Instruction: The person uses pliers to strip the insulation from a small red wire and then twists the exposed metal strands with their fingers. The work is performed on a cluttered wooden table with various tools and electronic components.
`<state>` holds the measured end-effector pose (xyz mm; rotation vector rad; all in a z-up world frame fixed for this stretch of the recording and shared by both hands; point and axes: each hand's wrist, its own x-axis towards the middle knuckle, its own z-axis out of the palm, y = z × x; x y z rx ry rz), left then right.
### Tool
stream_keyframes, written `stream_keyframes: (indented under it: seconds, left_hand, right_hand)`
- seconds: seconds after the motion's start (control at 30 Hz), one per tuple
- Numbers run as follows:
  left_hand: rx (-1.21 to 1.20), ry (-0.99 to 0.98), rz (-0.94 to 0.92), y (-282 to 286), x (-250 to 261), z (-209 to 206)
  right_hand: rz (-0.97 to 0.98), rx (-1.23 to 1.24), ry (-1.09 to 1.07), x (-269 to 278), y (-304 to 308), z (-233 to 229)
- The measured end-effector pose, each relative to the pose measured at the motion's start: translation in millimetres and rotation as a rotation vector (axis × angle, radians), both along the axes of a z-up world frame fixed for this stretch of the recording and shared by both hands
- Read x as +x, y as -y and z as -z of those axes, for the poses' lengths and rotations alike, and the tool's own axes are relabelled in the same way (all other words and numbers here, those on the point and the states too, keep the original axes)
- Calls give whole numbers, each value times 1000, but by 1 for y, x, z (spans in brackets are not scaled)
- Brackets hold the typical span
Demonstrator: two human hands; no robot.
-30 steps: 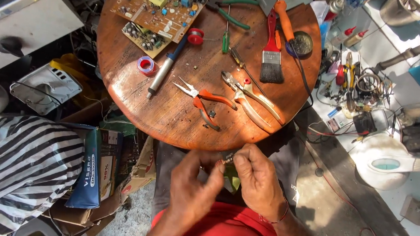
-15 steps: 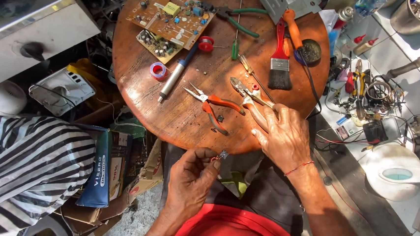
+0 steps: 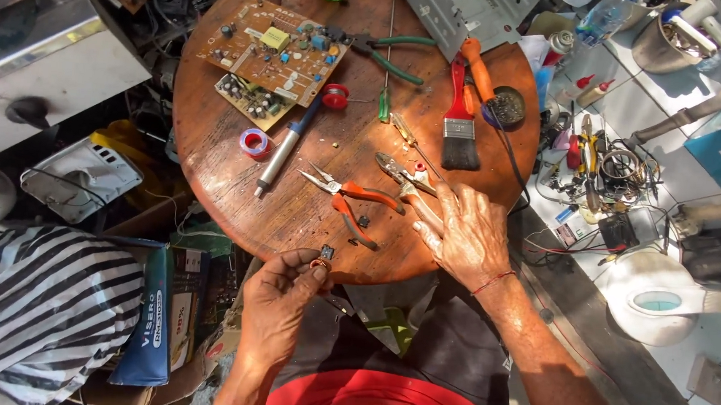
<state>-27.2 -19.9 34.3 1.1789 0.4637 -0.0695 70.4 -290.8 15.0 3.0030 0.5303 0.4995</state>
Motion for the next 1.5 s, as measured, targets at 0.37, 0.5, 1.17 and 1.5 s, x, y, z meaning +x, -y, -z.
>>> stream_keyframes:
  seconds: [0.37,0.5,1.17,1.5]
  left_hand:
    - [85,15,-11,-2,6,12]
    - [85,102,-5,4,7,5]
    - [342,187,49,22,6,5]
    - [776,362,263,13,8,2]
  right_hand:
    - [244,901,-779,-50,8,-40]
    - [-44,997,-1022,-101,-5,-32]
    - [-26,740,-754,-130,-28,-8]
    - [31,677,-694,-138,-27,0]
